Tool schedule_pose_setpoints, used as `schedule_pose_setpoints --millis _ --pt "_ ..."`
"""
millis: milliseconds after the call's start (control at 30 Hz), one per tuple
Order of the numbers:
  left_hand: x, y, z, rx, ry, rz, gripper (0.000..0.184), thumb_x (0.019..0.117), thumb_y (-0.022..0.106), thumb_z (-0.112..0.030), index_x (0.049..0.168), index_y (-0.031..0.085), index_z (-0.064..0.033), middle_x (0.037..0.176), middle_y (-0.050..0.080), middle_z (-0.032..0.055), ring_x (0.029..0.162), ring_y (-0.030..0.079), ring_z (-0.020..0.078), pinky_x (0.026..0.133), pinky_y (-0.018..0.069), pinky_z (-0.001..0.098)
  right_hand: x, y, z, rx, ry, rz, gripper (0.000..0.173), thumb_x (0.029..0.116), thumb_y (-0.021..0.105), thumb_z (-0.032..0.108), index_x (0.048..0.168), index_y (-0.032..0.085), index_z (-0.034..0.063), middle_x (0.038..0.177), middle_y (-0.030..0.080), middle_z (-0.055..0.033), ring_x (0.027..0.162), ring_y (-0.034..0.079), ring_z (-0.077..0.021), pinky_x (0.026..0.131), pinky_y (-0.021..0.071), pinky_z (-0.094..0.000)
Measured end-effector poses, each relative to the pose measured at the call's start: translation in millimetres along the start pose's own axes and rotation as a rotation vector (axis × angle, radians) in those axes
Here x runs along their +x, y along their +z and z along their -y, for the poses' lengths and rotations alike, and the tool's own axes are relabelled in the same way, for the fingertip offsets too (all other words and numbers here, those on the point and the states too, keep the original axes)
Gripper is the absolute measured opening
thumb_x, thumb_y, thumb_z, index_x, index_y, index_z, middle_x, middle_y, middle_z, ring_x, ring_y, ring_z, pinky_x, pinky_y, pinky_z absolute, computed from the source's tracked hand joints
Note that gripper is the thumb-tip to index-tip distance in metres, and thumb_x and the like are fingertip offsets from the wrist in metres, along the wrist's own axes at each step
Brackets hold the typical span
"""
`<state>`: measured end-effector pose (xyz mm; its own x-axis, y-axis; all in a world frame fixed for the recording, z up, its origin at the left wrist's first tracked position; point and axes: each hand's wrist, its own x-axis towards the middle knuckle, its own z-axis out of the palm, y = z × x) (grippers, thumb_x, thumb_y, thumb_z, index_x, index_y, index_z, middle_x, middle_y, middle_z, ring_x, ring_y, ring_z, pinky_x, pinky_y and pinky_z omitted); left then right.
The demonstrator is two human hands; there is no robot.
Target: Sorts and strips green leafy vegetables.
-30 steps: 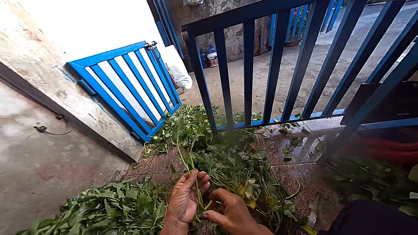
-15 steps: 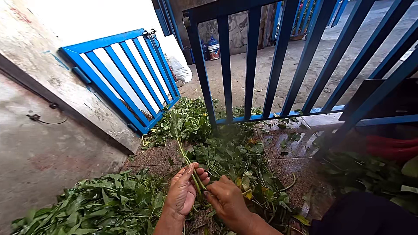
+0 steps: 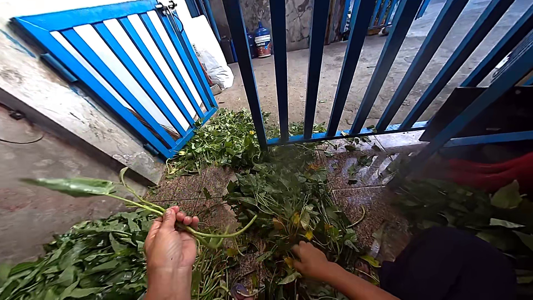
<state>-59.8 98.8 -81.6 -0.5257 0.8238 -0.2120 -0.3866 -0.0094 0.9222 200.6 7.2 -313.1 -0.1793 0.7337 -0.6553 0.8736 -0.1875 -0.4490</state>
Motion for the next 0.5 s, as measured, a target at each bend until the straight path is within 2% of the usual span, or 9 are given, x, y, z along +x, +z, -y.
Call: schedule_pose_setpoints --millis 67,133,167,200,233,267,333,400,500 --pt "-3 3 4 0.011 -0.051 0.036 0.015 0.1111 0.041 -0.015 0.103 0.051 -0.0085 0.069 0.054 -0.0001 0.052 0.059 0.0101 0.053 0.0588 0.0266 27 -2 6 0.188 0.119 -0.103 0.050 0.1040 0.050 0.031 0.148 0.049 0.0081 0.131 0.065 -0.0233 0.124 0.062 -0.0417 0.100 0.0499 -0.0632" --pt "-6 8 7 0.010 -0.107 0.068 0.015 0.1111 0.041 -0.014 0.104 0.052 -0.0066 0.068 0.057 0.0019 0.054 0.061 0.0114 0.056 0.0608 0.0287 61 5 7 0.501 0.237 -0.162 0.056 0.1049 0.048 0.028 0.156 0.037 0.0075 0.125 0.068 -0.0195 0.113 0.069 -0.0336 0.097 0.0547 -0.0535" --pt "-8 10 9 0.012 -0.125 0.084 0.015 0.1111 0.040 -0.014 0.104 0.051 -0.0062 0.069 0.057 0.0026 0.054 0.062 0.0119 0.056 0.0613 0.0294 76 9 6 0.705 0.293 -0.162 0.060 0.1053 0.050 0.027 0.159 0.030 0.0096 0.118 0.070 -0.0184 0.099 0.073 -0.0298 0.087 0.0588 -0.0476" --pt "-9 11 10 0.012 -0.138 0.099 0.015 0.1111 0.040 -0.013 0.104 0.051 -0.0059 0.069 0.057 0.0029 0.055 0.062 0.0123 0.057 0.0615 0.0300 87 12 5 0.900 0.338 -0.146 0.062 0.1054 0.053 0.028 0.160 0.026 0.0134 0.113 0.069 -0.0183 0.089 0.072 -0.0278 0.077 0.0587 -0.0438" --pt "-9 12 11 0.009 -0.145 0.110 0.016 0.1111 0.040 -0.013 0.103 0.051 -0.0056 0.069 0.057 0.0034 0.055 0.062 0.0128 0.057 0.0616 0.0303 93 12 5 1.021 0.358 -0.146 0.060 0.1047 0.057 0.028 0.157 0.030 0.0139 0.109 0.067 -0.0180 0.082 0.070 -0.0267 0.072 0.0578 -0.0421" --pt "-10 13 11 0.006 -0.149 0.118 0.016 0.1111 0.040 -0.013 0.103 0.052 -0.0054 0.069 0.058 0.0037 0.055 0.062 0.0131 0.057 0.0615 0.0305 95 11 5 1.052 0.348 -0.169 0.054 0.1030 0.061 0.029 0.149 0.041 0.0099 0.106 0.065 -0.0174 0.078 0.067 -0.0257 0.070 0.0569 -0.0414" --pt "-9 14 11 0.007 -0.151 0.121 0.017 0.1111 0.040 -0.014 0.103 0.052 -0.0057 0.069 0.057 0.0032 0.054 0.062 0.0129 0.056 0.0613 0.0302 92 6 4 0.954 0.252 -0.218 0.040 0.1005 0.065 0.032 0.125 0.062 0.0011 0.106 0.065 -0.0191 0.082 0.065 -0.0277 0.076 0.0557 -0.0460" --pt "-8 14 10 0.008 -0.149 0.114 0.016 0.1108 0.041 -0.013 0.103 0.053 -0.0055 0.069 0.057 0.0032 0.054 0.061 0.0131 0.056 0.0611 0.0306 75 1 9 0.845 0.110 -0.291 0.034 0.1010 0.063 0.033 0.111 0.070 0.0013 0.104 0.068 -0.0183 0.090 0.066 -0.0289 0.085 0.0542 -0.0500" --pt "-6 14 9 0.016 -0.148 0.102 0.014 0.1105 0.042 -0.014 0.104 0.053 -0.0065 0.070 0.056 0.0031 0.055 0.061 0.0128 0.057 0.0608 0.0307 28 -2 23 0.823 -0.102 -0.514 0.030 0.0988 0.064 0.033 0.104 0.075 0.0063 0.101 0.067 -0.0101 0.095 0.064 -0.0206 0.090 0.0529 -0.0406"
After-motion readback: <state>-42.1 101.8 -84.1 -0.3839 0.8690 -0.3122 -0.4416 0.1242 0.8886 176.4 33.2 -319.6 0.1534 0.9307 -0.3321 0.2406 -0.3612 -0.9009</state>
